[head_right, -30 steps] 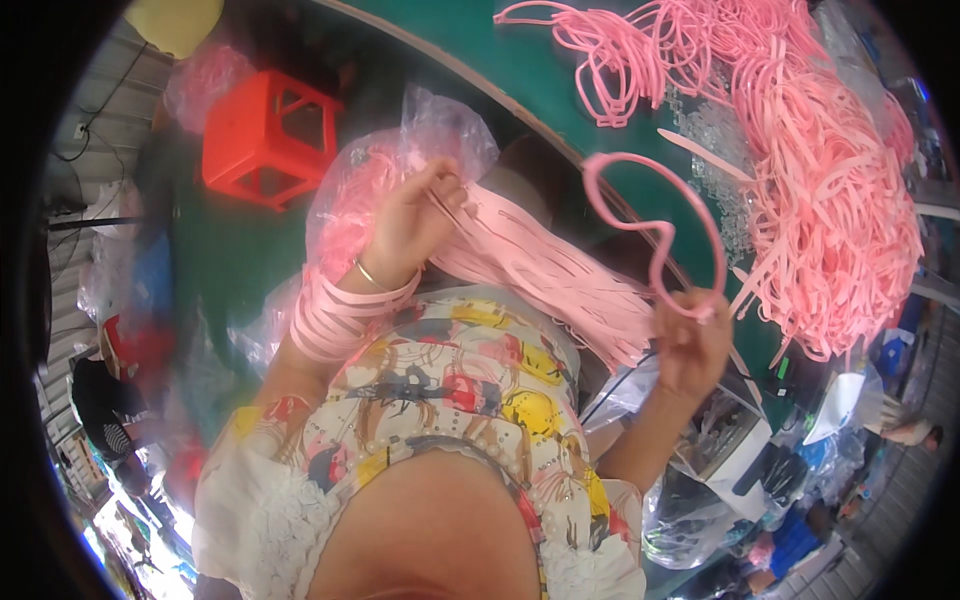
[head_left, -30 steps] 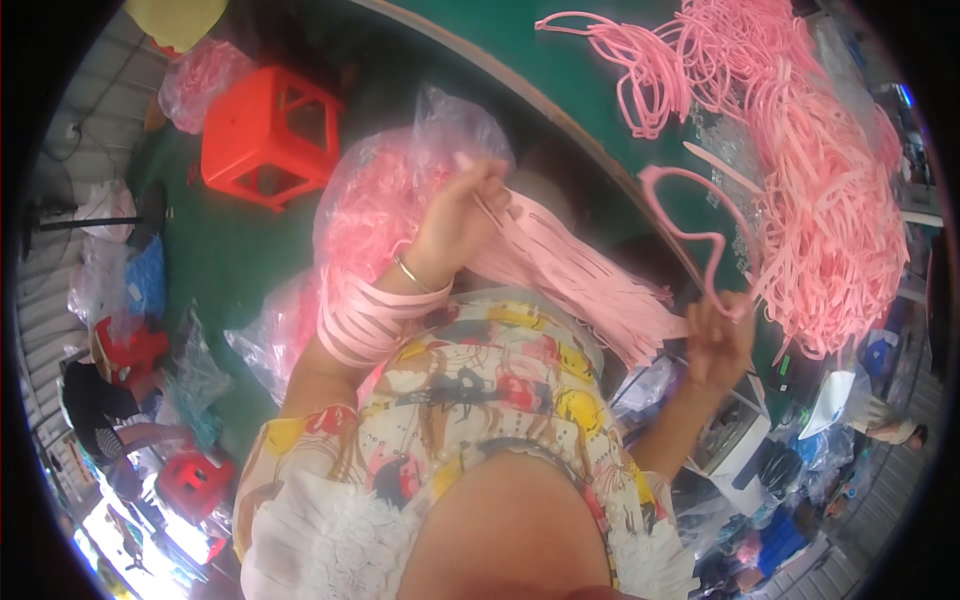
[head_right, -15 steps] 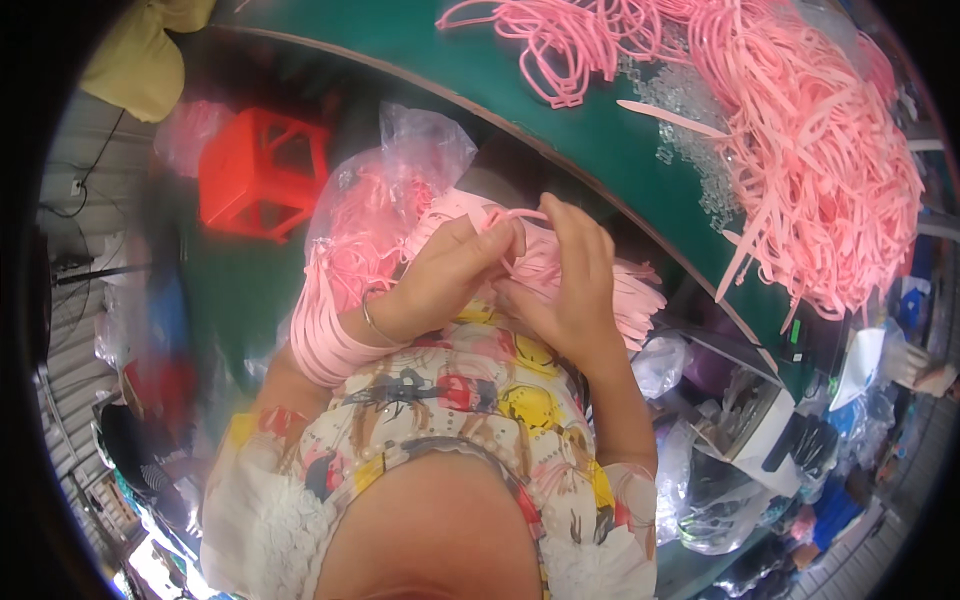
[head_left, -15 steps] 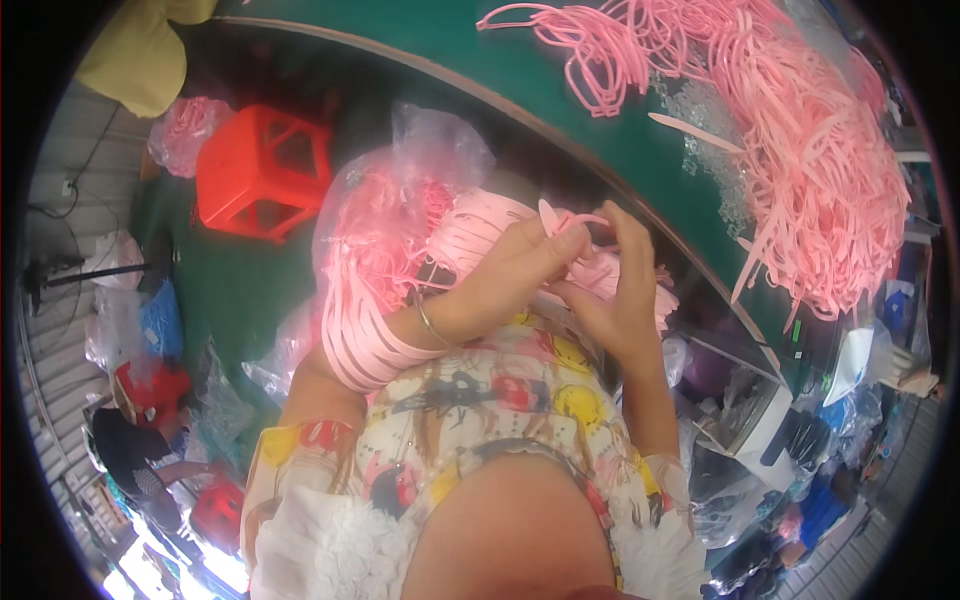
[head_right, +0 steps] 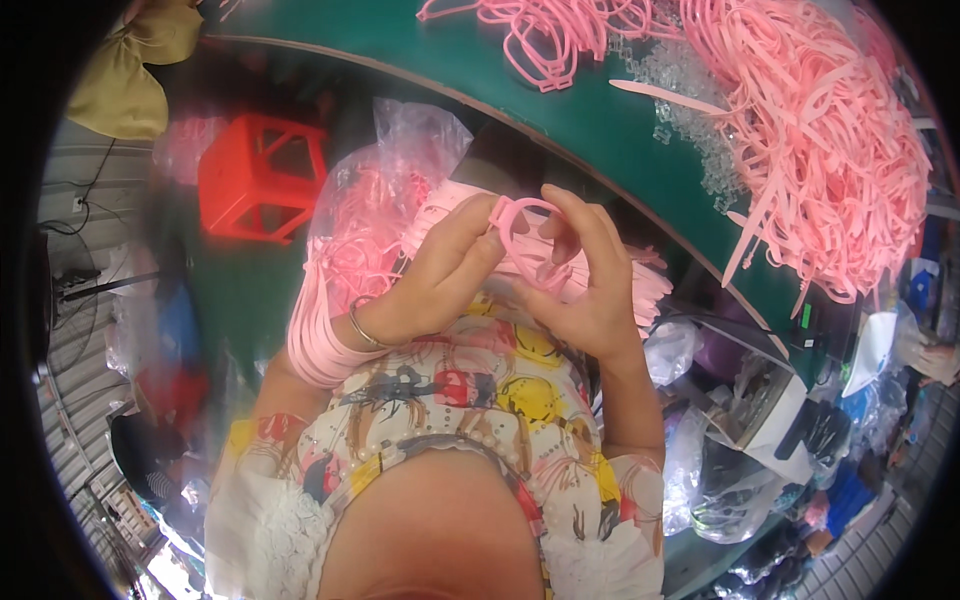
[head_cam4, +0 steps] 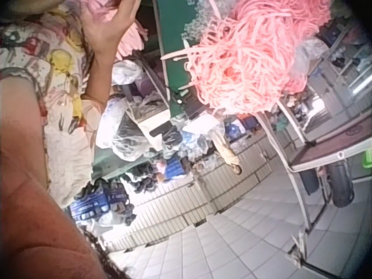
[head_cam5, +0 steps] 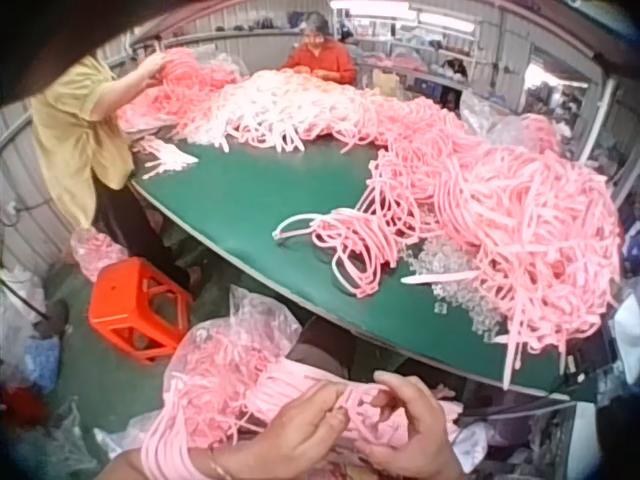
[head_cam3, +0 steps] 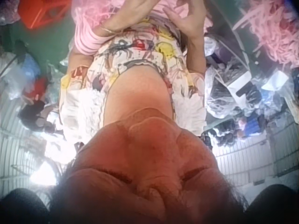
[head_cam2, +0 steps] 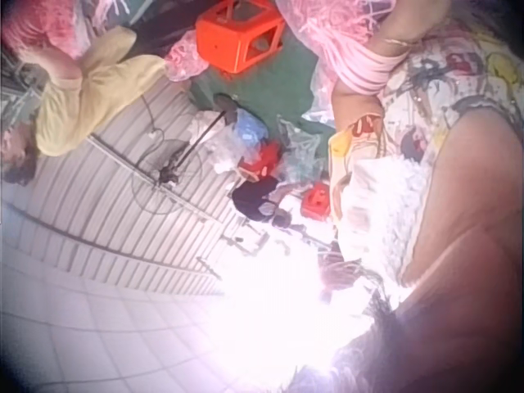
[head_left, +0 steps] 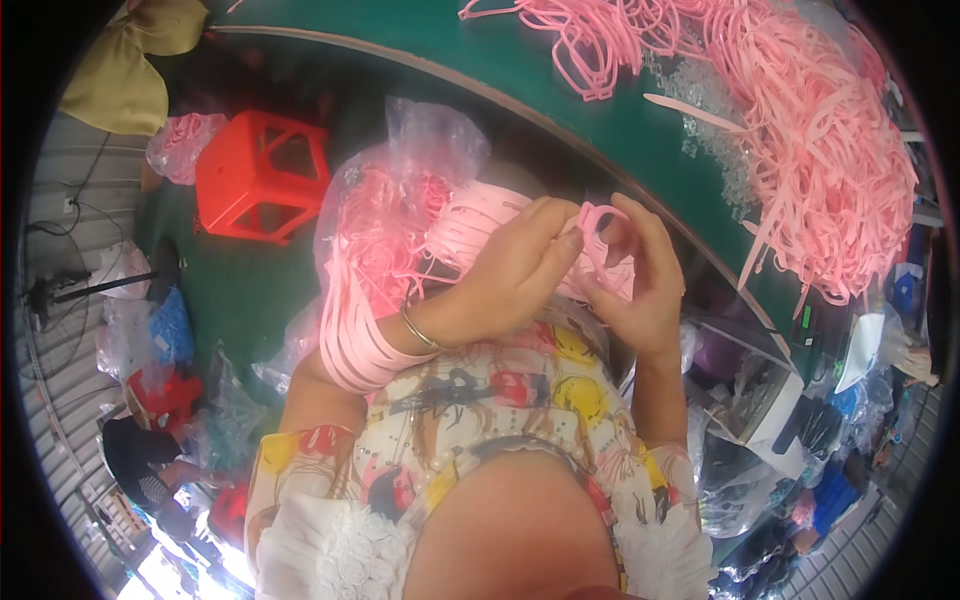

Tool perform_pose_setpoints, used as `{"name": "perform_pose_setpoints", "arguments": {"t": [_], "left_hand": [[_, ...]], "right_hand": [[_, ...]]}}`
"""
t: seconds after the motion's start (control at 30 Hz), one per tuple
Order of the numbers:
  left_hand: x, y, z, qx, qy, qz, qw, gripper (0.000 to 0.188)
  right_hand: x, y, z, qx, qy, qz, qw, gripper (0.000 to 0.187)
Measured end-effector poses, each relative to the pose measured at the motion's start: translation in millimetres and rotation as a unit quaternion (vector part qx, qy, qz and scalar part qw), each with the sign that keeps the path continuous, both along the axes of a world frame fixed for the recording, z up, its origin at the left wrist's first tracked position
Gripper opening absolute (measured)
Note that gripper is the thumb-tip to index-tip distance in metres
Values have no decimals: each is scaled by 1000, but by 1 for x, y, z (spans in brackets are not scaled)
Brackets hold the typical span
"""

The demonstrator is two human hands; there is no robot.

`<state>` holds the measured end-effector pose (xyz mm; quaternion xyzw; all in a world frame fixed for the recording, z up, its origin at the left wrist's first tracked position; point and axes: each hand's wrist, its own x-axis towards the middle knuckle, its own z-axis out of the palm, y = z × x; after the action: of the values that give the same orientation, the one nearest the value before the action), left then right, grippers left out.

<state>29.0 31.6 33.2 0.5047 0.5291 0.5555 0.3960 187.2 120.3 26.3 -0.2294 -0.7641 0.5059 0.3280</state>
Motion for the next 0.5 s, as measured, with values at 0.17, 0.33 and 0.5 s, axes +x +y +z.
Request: {"name": "perform_pose_setpoints", "arguments": {"t": [0.17, 0.33, 0.5], "left_hand": [[-6, -2, -2, -26, 39, -6, 999, 26], [-9, -1, -4, -23, -109, -12, 994, 23], [-18, 3, 1, -30, 95, 54, 994, 17]], "right_hand": [[-3, -1, -4, 1, -14, 17, 1000, 72], [-4, -1, -3, 47, -52, 26, 997, 72], [-8, -4, 3, 133, -106, 15, 985, 73]]}}
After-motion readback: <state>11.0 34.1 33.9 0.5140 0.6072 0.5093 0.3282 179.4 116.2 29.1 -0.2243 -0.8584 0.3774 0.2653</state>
